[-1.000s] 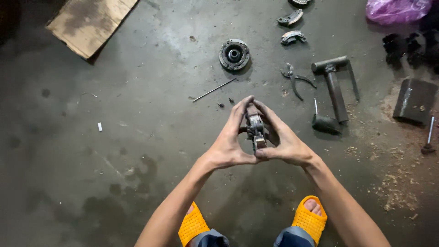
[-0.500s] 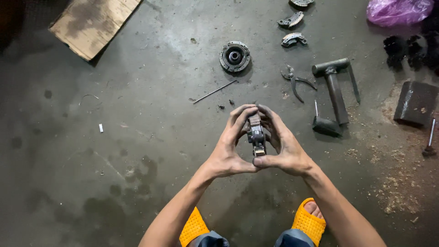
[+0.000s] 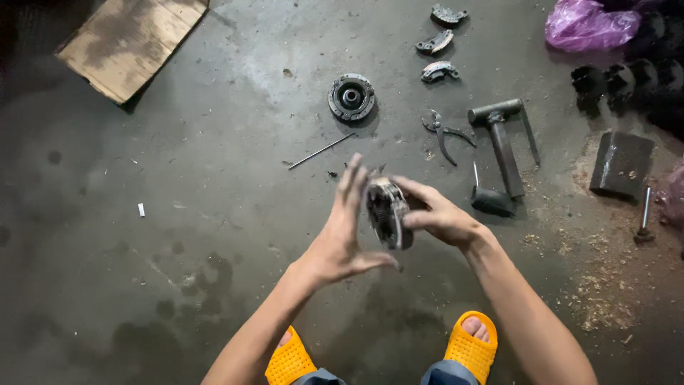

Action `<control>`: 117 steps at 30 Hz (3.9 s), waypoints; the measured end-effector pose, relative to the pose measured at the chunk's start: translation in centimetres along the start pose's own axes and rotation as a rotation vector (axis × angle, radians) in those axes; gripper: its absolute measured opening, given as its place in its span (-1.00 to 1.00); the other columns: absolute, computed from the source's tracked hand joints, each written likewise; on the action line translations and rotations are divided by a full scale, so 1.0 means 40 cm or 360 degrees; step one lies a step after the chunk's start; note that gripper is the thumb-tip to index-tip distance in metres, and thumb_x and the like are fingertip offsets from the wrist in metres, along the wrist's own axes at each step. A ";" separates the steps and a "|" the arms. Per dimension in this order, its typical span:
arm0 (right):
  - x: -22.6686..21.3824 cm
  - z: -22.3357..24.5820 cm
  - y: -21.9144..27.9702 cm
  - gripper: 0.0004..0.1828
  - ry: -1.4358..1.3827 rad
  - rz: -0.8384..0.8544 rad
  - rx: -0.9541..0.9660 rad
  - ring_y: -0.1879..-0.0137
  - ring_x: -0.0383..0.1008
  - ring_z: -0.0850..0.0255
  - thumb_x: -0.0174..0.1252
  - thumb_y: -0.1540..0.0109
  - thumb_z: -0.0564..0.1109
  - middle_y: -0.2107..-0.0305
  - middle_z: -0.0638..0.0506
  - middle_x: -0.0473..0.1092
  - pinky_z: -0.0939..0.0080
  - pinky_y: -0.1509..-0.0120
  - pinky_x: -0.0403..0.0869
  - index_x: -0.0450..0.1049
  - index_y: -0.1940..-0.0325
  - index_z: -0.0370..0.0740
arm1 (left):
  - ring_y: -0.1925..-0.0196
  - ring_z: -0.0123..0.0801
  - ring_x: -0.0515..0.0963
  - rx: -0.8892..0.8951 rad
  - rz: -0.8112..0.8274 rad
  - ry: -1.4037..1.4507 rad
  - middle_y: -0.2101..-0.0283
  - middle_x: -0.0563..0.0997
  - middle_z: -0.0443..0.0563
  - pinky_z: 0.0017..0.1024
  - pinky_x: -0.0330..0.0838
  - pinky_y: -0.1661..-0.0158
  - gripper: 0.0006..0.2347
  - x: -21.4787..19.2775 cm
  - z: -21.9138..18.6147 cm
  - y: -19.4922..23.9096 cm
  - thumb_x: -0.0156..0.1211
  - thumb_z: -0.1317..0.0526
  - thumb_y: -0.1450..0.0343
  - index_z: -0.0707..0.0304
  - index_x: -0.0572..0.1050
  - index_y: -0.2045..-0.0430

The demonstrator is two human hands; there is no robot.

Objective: The person sits on the workshop floor disassembling a motorcycle clutch assembly. They use pliers to grip parts, a long rod to press components out of the clutch hub, and a hammer to tap parts, separating brake shoes, springs, and plates and setting pieces aside on the floor.

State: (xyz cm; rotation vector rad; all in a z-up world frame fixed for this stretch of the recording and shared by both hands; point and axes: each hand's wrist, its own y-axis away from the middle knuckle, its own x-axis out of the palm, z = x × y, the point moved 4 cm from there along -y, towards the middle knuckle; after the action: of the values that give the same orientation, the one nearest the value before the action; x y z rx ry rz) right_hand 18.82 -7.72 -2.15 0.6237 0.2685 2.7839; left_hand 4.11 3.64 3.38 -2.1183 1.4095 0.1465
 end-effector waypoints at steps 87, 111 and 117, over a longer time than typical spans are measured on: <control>-0.150 -0.059 0.041 -0.83 0.1249 -0.0615 -0.0101 0.41 0.48 0.00 0.22 -0.33 -0.21 0.53 -0.31 0.48 -0.10 0.23 0.48 0.50 0.27 -0.42 | 0.24 -0.05 0.73 -0.1358 -0.0843 0.1535 0.23 0.69 0.40 -0.17 0.73 0.17 -0.75 0.061 0.337 0.201 0.42 0.50 -0.28 0.56 0.60 0.19; 0.016 -0.109 0.006 -0.60 0.1491 0.0245 0.0645 0.26 0.58 0.03 -0.05 -0.44 -0.02 0.46 -0.18 0.57 0.03 0.07 0.51 0.55 0.28 -0.33 | 0.31 -0.44 0.63 -0.0953 -0.0013 0.0648 0.43 0.71 0.05 -0.36 0.57 0.21 -0.83 0.045 0.286 0.130 0.50 0.42 -0.21 0.19 0.72 0.40; 0.045 -0.093 0.003 -0.73 0.1698 0.0257 0.0647 0.20 0.61 -0.27 0.02 -0.37 -0.10 0.40 -0.35 0.54 -0.18 0.14 0.51 0.47 0.21 -0.39 | 0.29 -0.44 0.60 -0.0905 -0.0020 0.0610 0.39 0.70 0.02 -0.35 0.53 0.15 -0.81 0.060 0.293 0.146 0.47 0.42 -0.22 0.15 0.71 0.36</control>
State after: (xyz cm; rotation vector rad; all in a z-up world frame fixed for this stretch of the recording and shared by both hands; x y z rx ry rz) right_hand 15.59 -7.74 -4.72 -0.8777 1.0220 2.9405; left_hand 2.66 6.25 -9.58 -2.7305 1.7240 0.1555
